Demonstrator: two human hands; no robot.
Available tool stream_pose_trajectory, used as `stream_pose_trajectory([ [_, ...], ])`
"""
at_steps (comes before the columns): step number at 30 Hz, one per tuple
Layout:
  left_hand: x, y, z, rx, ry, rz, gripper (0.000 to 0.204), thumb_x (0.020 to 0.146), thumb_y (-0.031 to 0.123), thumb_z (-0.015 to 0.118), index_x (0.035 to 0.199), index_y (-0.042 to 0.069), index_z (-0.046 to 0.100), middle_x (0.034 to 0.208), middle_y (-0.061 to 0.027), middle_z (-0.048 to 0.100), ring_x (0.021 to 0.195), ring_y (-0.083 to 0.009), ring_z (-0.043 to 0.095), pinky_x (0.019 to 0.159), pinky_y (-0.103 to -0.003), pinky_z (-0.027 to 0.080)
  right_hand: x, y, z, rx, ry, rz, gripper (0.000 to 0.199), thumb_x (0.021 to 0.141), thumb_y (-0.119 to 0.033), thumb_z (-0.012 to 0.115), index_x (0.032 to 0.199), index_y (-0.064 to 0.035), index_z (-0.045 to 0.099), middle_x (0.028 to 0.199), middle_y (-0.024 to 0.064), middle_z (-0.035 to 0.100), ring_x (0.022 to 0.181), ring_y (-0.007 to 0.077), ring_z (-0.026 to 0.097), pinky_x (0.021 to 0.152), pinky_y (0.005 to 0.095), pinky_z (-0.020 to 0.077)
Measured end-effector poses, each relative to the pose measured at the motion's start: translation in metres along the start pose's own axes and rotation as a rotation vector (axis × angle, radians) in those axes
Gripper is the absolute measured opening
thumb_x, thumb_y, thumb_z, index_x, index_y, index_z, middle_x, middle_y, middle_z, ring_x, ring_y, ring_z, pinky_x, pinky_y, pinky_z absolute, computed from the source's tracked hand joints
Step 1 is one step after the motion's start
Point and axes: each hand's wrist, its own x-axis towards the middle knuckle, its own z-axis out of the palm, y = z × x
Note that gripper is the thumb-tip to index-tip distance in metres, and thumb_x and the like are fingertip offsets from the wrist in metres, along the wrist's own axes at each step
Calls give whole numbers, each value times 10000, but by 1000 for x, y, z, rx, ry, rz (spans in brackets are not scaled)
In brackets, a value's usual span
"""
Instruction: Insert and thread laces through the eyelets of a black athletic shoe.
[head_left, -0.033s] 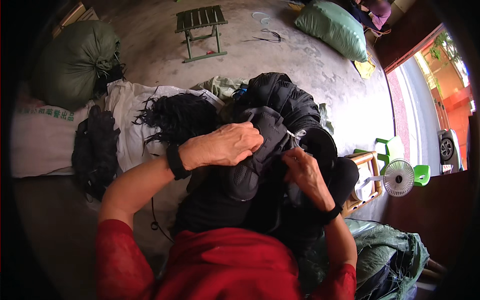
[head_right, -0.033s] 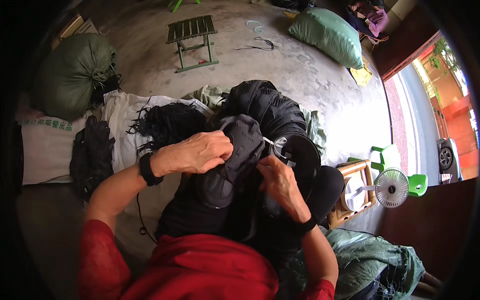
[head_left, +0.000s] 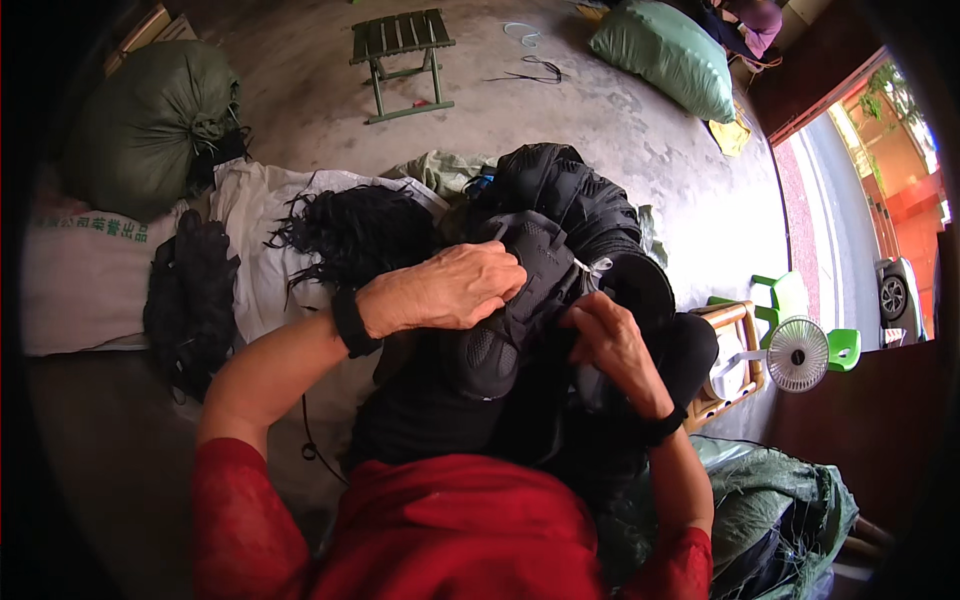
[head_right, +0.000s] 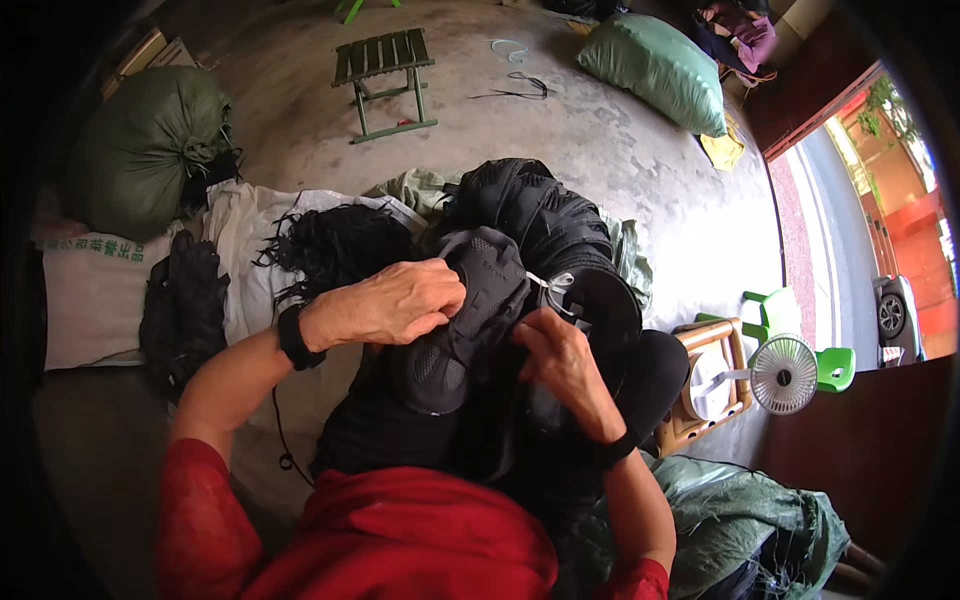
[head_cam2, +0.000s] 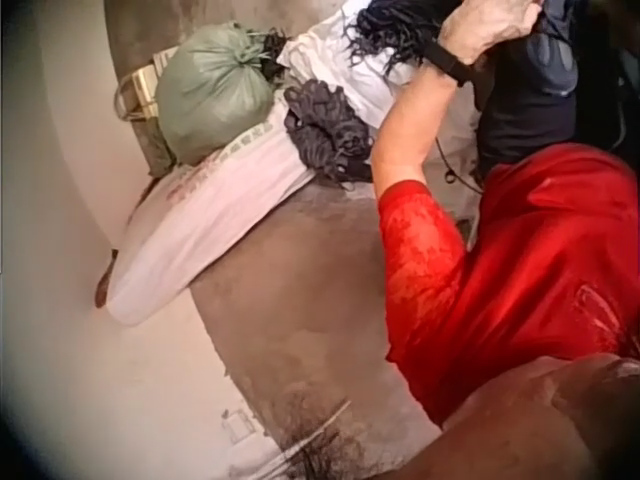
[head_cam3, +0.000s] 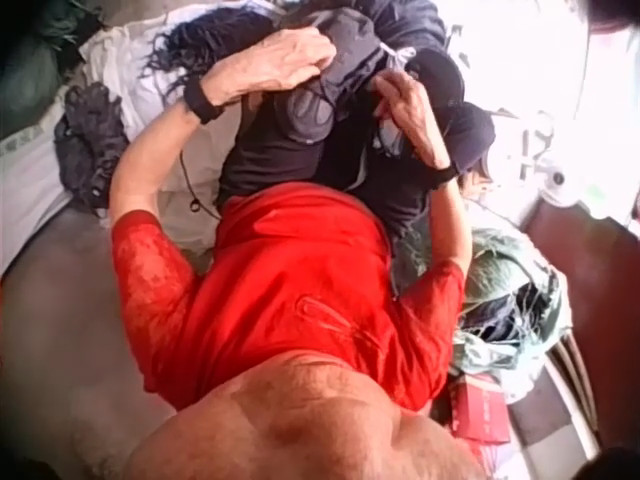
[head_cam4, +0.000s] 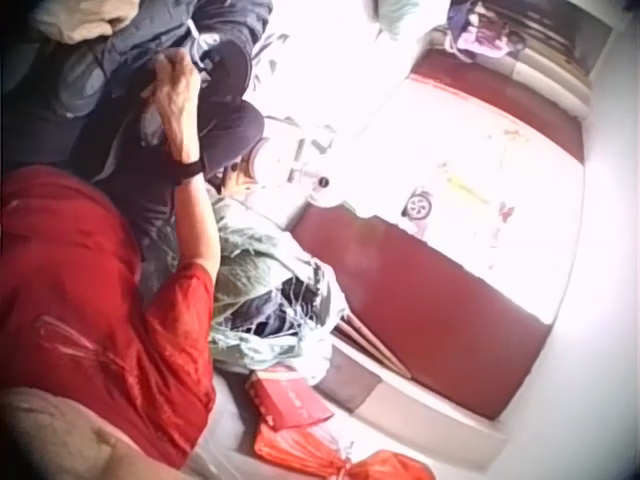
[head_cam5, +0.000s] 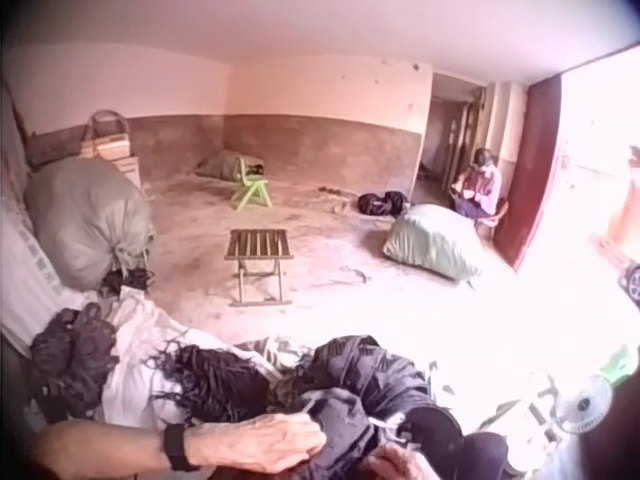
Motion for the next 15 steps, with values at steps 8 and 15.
stream_pose_trajectory([
  [8, -8, 4, 9, -3, 77, -29, 209, 786, 64, 678, 910, 54, 510, 894, -74, 538, 898, -278, 540, 777, -399, 452, -3, 17, 0, 605, -131, 79, 228, 1012, -268, 555, 1060, -56, 624, 784, 14, 635, 619, 76, 573, 587, 217, 464],
  [15, -6, 9, 17, -4, 36, -80, 385, 717, 148, 789, 967, 67, 506, 954, -58, 540, 967, -262, 528, 828, -409, 442, 4, 82, -98, 1212, 359, -243, 136, 1013, -192, 533, 1036, -63, 569, 680, -8, 548, 542, 64, 487, 498, 198, 399],
])
